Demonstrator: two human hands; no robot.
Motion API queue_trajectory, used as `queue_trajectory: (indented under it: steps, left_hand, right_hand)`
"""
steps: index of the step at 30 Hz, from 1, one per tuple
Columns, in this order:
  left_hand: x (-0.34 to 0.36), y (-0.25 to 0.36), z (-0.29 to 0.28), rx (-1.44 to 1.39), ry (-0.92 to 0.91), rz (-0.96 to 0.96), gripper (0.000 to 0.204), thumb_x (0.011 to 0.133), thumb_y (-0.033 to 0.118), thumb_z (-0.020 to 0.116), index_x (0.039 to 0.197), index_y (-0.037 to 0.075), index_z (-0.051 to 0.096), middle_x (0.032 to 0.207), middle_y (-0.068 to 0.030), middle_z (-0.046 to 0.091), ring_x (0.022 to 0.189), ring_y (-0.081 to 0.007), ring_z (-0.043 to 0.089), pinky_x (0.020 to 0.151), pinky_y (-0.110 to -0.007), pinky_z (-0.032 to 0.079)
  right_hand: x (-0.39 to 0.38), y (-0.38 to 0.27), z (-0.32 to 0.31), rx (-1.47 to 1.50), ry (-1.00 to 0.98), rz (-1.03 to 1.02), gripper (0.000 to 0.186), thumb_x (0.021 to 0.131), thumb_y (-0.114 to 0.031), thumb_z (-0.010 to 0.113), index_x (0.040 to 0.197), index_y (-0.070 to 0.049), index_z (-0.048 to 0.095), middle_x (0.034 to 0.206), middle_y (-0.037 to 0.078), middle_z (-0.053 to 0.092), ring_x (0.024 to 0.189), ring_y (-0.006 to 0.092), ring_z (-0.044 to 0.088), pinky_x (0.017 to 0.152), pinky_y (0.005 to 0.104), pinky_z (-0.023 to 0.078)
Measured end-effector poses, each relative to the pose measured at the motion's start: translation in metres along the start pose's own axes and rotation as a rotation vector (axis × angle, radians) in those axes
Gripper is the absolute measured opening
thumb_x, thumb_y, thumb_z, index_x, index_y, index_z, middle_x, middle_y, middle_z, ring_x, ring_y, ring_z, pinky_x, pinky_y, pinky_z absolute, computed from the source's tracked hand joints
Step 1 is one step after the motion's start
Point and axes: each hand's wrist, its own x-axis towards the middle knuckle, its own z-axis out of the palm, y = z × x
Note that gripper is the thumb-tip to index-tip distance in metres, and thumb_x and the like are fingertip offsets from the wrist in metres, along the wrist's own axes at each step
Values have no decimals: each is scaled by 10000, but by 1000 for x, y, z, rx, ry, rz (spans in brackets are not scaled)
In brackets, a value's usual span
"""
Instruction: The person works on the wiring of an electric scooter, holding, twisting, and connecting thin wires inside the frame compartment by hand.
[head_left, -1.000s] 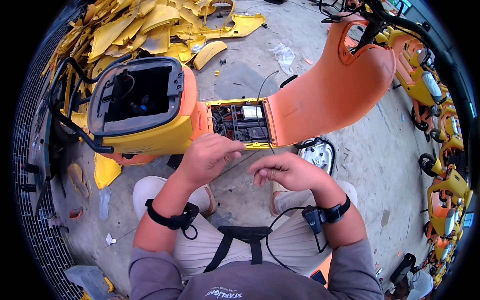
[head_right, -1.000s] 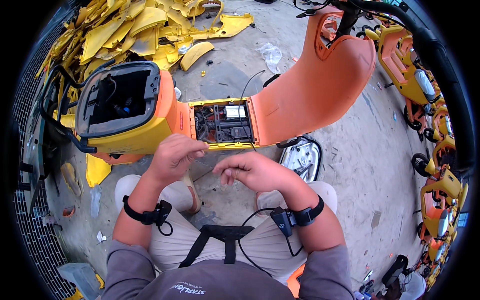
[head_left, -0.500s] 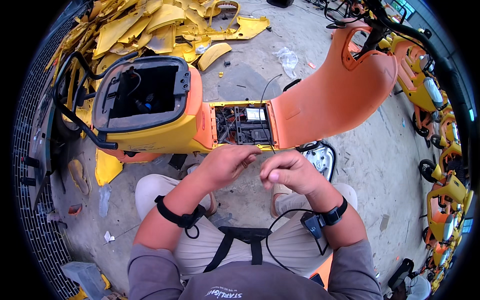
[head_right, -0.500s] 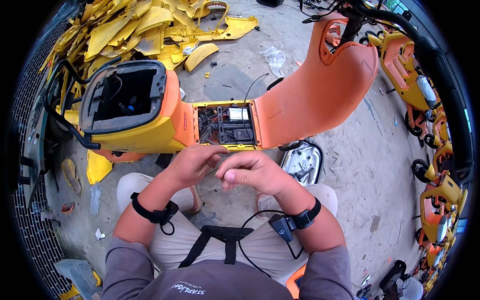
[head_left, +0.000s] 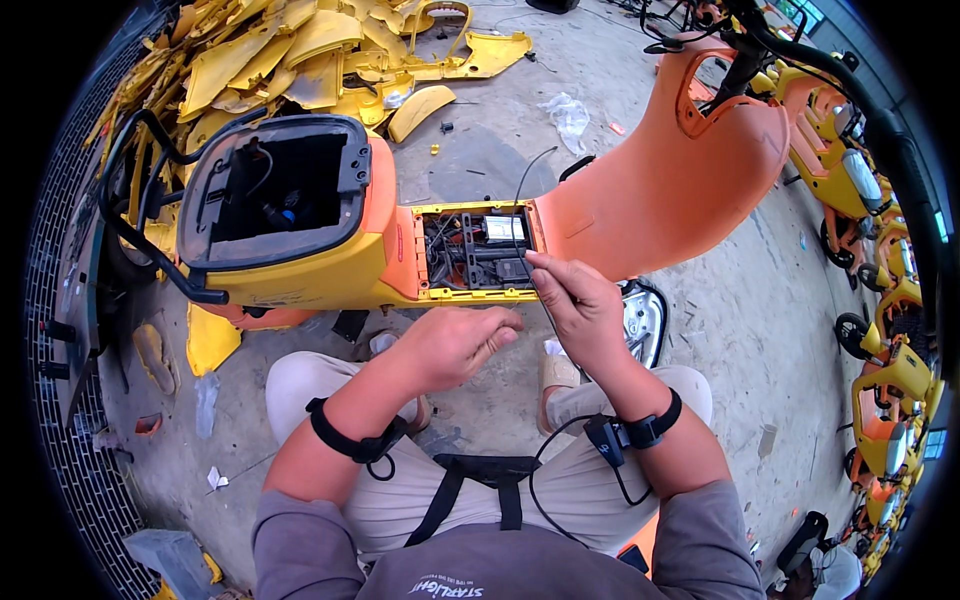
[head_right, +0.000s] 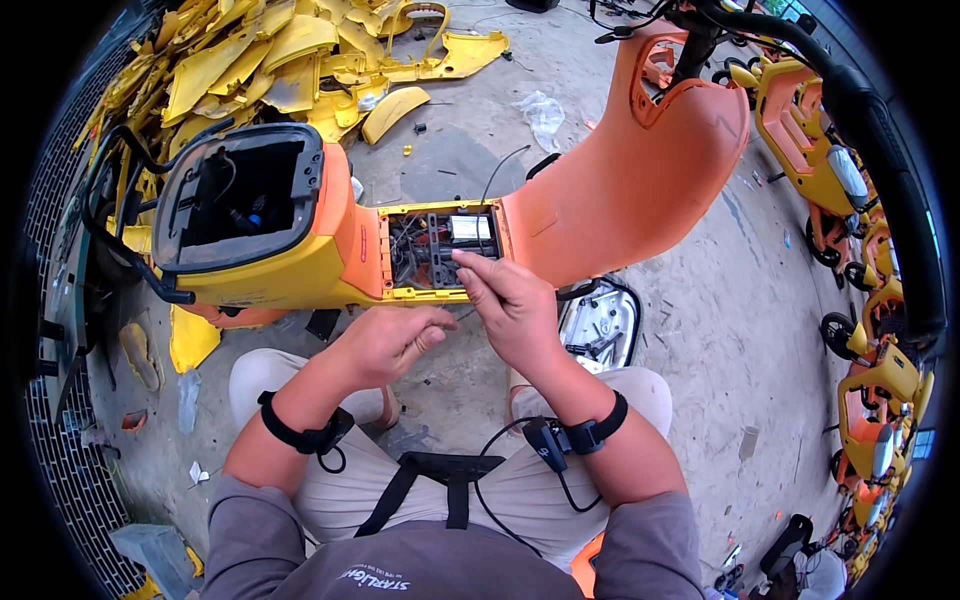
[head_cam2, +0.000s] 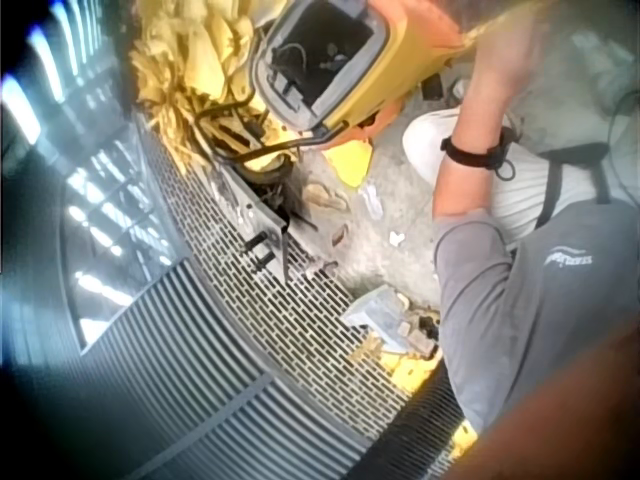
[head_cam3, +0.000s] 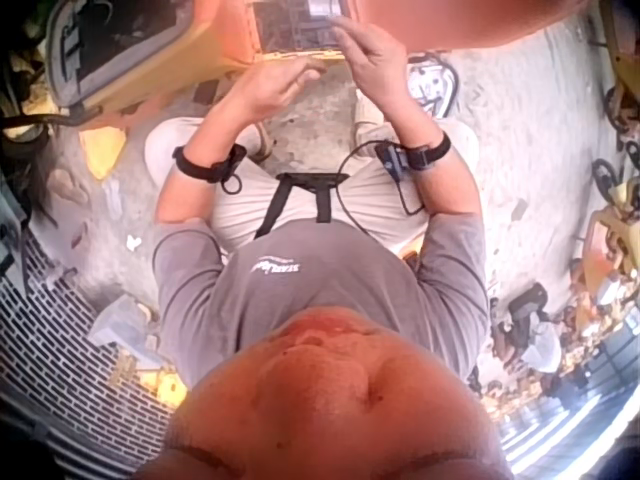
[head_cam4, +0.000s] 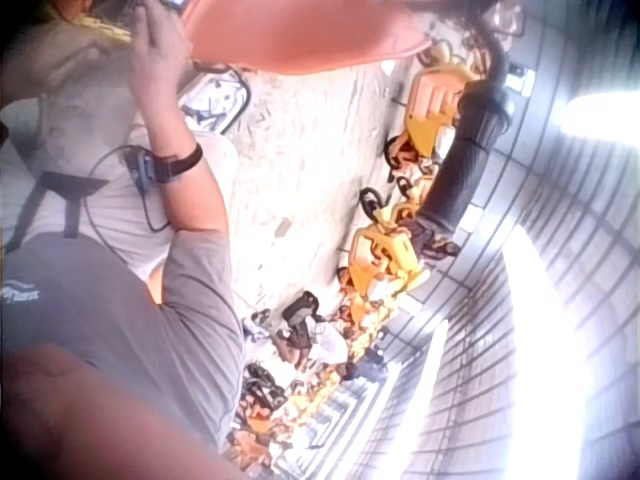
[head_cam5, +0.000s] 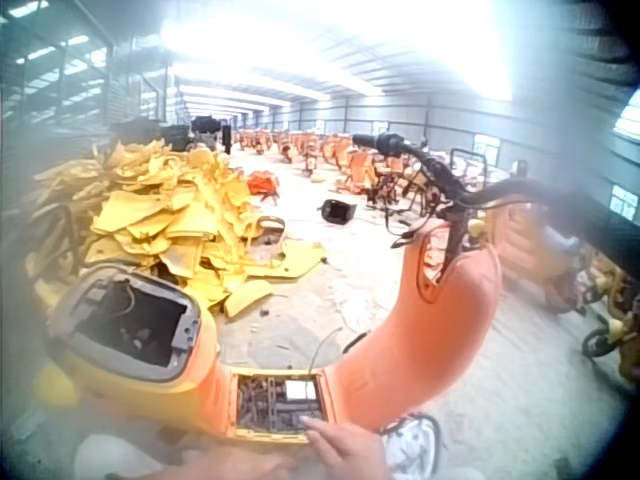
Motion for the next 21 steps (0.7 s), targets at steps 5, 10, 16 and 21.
queue_trajectory:
  steps: [5,10,16,21]
  left_hand:
    - [-5,0,-4,70,-23,-48,181,954,217,549,1004,73,646,876,-123,676,821,-314,660,715,-396,518]
    - [-13,0,-15,187,-22,-41,134,930,193,569,934,73,630,802,-111,659,763,-321,647,658,-395,508]
    - [-16,1,-21,256,36,70,95,894,170,602,859,82,610,698,-108,627,663,-325,629,581,-400,490]
    - [-14,-11,-19,198,223,38,109,873,174,615,858,71,586,669,-108,606,641,-339,617,562,-415,480]
  right_hand:
    - [7,11,-6,-397,-29,-356,236,804,-52,699,1030,-117,721,719,63,596,652,241,581,581,344,471]
    - [8,15,-14,-494,-223,-463,254,728,-29,708,969,-110,713,713,41,583,669,233,574,580,357,457]
    - [-6,22,-6,-595,-595,-483,132,784,-99,662,912,-111,694,743,42,624,732,260,625,625,391,482]
    - [-16,10,0,-17,-920,-159,167,897,-185,646,989,-60,710,875,91,705,811,282,661,724,364,522]
